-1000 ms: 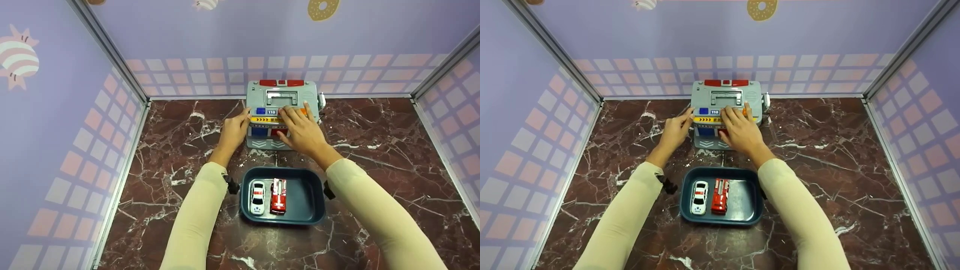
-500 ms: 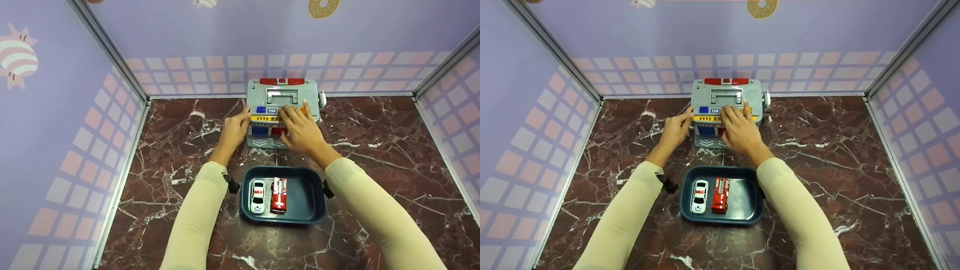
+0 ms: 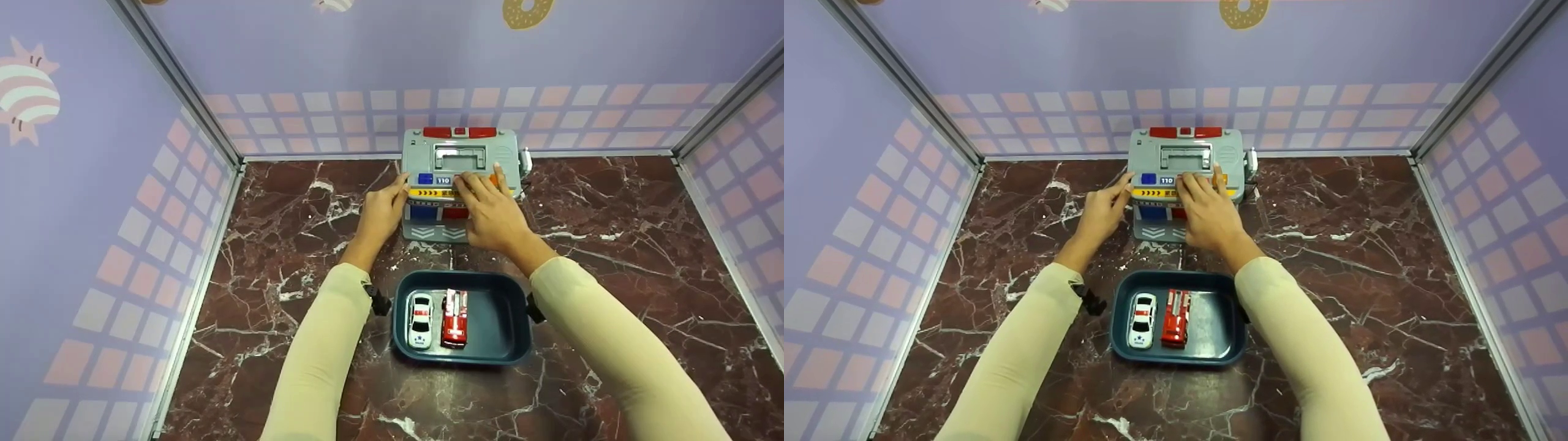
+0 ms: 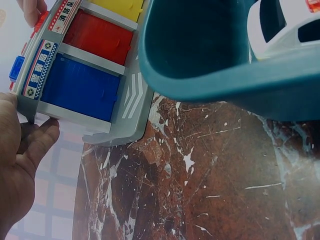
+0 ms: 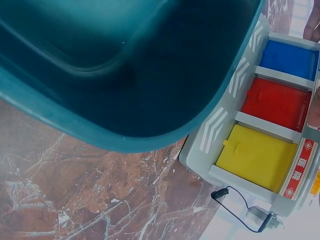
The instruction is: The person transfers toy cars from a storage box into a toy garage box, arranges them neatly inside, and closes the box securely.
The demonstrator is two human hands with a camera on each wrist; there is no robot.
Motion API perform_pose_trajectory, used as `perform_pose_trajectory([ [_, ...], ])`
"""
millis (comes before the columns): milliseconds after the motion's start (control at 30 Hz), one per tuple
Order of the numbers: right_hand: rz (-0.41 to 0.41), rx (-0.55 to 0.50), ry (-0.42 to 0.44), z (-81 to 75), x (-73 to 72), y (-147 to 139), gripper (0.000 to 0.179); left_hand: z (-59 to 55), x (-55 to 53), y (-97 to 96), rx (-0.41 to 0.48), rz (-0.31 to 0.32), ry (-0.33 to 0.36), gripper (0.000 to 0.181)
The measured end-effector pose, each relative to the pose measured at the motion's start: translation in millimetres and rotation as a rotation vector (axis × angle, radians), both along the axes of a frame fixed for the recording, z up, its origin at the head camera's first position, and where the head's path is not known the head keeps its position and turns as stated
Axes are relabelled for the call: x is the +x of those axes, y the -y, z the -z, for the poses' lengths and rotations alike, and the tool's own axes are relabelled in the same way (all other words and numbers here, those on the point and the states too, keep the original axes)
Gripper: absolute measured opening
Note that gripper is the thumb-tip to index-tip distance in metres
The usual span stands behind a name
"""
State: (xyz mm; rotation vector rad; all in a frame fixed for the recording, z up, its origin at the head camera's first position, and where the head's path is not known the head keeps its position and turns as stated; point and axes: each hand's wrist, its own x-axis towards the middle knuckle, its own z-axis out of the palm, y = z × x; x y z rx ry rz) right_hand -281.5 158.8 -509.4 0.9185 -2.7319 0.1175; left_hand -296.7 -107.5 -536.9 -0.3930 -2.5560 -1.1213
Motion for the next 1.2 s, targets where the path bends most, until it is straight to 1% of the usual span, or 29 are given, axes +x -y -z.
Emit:
perform_pose_trajectory([
  [233,-0.002,-0.003,0.006,-1.1,0.8,0.4,0.089,1.3,-0.9,-0.2,0.007,0.002,-0.022,0.039],
  [467,-0.002,-0.01,0.015,-2.5,1.2,0.7,0.092,1.9,-0.4,0.1,-0.006,-0.013,-0.005,0.04],
  [800,0.011,0.015,0.038,-4.6,1.9,1.4,0.097,0.2,-0.3,-0.5,0.008,0.0,-0.008,0.04],
  [1033,0.013,0.026,0.047,-6.7,1.8,0.8,0.098,-0.1,-0.5,-0.5,-0.005,0.006,0.009,0.04],
  [1200,0.013,0.022,0.047,-6.6,2.4,0.8,0.095,0.9,-0.8,-1.0,-0.004,0.002,-0.021,0.039],
])
